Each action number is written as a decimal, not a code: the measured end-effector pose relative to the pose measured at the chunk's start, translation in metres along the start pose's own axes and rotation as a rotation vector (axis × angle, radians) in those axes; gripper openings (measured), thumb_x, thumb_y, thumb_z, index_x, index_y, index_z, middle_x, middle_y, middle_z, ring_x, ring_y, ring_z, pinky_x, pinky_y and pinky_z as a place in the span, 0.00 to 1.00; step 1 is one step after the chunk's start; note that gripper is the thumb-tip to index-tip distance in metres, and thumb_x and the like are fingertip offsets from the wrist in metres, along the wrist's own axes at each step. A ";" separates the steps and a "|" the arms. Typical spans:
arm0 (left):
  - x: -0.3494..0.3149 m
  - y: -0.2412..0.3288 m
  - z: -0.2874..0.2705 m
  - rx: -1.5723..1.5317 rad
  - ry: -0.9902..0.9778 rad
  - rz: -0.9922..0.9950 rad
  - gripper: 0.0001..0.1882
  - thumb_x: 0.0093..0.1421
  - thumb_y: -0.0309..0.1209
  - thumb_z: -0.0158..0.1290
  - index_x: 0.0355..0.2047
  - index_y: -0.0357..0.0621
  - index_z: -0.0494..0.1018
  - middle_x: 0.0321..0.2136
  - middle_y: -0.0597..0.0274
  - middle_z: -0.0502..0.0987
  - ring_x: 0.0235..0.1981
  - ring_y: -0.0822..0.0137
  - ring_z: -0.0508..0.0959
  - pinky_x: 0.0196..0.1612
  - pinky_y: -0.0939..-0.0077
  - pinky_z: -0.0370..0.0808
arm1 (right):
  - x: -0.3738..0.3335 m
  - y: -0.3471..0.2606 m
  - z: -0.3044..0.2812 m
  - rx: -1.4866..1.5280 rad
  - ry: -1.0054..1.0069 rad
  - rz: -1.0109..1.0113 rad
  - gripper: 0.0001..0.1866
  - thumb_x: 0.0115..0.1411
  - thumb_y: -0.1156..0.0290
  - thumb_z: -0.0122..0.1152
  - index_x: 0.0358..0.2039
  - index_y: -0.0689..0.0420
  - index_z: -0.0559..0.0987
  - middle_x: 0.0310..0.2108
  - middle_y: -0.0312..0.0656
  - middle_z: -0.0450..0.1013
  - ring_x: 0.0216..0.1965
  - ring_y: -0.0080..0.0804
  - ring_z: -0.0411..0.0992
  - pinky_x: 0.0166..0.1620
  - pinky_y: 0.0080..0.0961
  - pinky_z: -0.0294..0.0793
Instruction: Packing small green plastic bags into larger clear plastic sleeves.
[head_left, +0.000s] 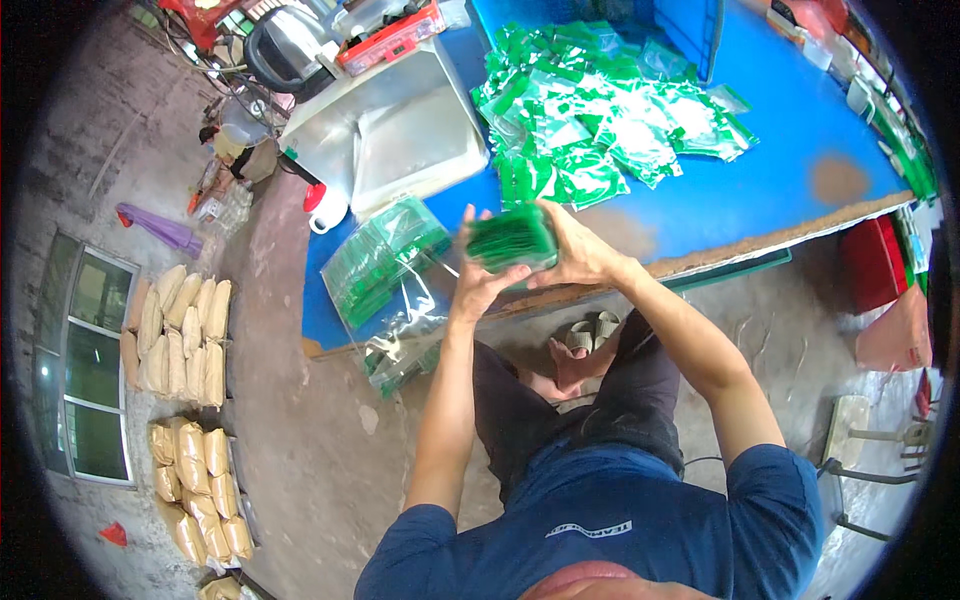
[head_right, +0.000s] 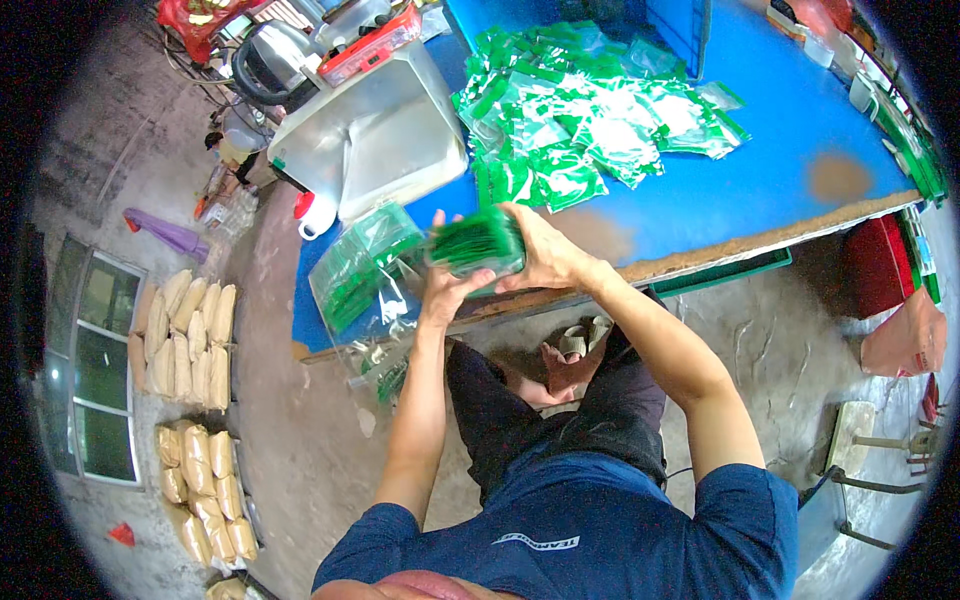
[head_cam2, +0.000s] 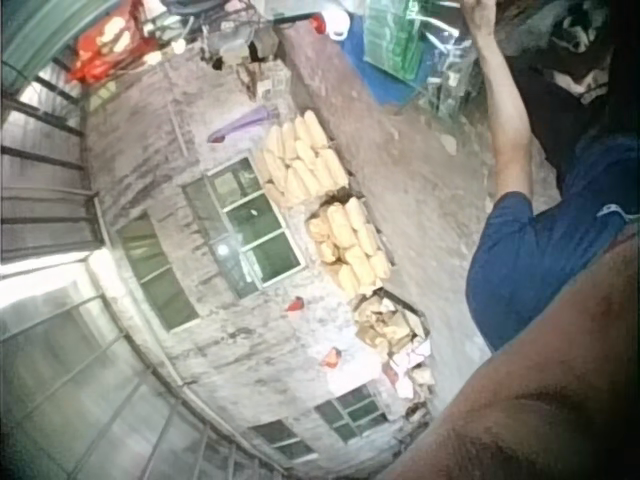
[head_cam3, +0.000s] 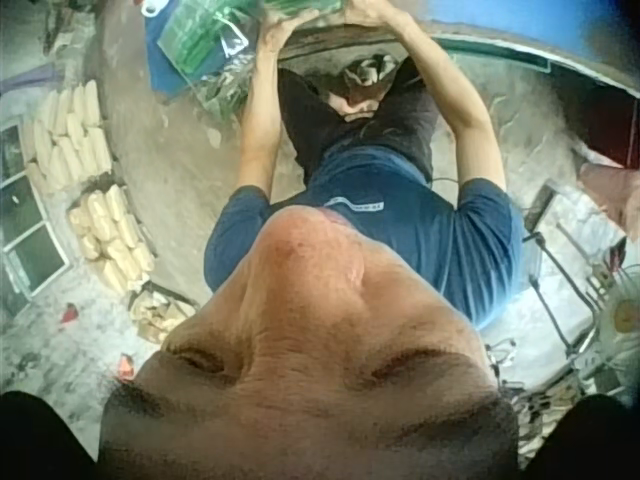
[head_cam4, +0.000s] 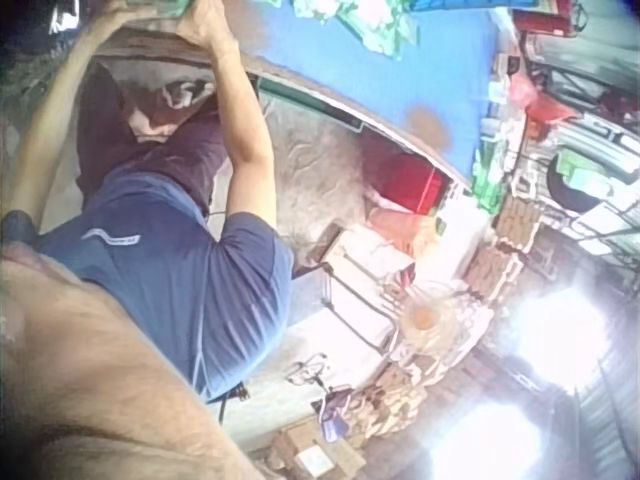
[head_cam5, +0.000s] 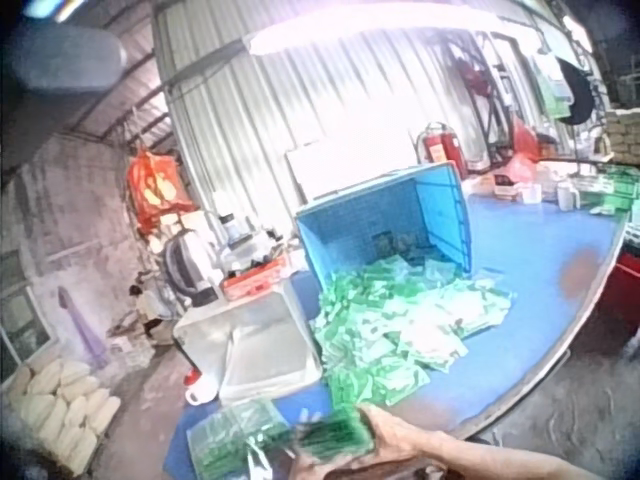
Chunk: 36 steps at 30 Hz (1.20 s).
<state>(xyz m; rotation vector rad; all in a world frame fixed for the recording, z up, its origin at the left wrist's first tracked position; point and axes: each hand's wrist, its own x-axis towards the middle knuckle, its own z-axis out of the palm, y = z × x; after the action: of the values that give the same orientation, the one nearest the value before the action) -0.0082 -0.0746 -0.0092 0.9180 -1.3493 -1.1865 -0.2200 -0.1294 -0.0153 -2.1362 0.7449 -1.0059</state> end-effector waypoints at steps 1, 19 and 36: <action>-0.001 0.003 0.008 -0.030 0.019 0.026 0.50 0.47 0.20 0.70 0.67 0.42 0.54 0.55 0.59 0.72 0.58 0.64 0.70 0.61 0.65 0.69 | 0.002 0.003 0.000 -0.013 -0.010 -0.024 0.53 0.45 0.58 0.77 0.64 0.61 0.54 0.54 0.66 0.68 0.57 0.61 0.68 0.59 0.46 0.69; 0.004 0.003 0.000 -0.114 0.021 0.083 0.68 0.45 0.19 0.71 0.74 0.52 0.31 0.70 0.48 0.47 0.66 0.58 0.62 0.65 0.61 0.66 | 0.012 -0.024 -0.007 0.096 -0.131 0.237 0.57 0.42 0.61 0.80 0.65 0.62 0.51 0.56 0.63 0.66 0.59 0.54 0.67 0.58 0.43 0.68; 0.009 -0.010 -0.004 0.203 0.036 0.042 0.62 0.42 0.22 0.73 0.71 0.43 0.44 0.60 0.55 0.66 0.61 0.63 0.68 0.60 0.69 0.71 | 0.008 -0.010 -0.009 -0.002 -0.152 0.180 0.60 0.42 0.58 0.80 0.68 0.60 0.49 0.57 0.62 0.66 0.60 0.59 0.66 0.61 0.45 0.67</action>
<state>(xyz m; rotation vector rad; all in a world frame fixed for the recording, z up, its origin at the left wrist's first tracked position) -0.0059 -0.0860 -0.0168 1.0445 -1.4714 -1.0093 -0.2210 -0.1320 0.0002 -2.0785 0.8460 -0.7406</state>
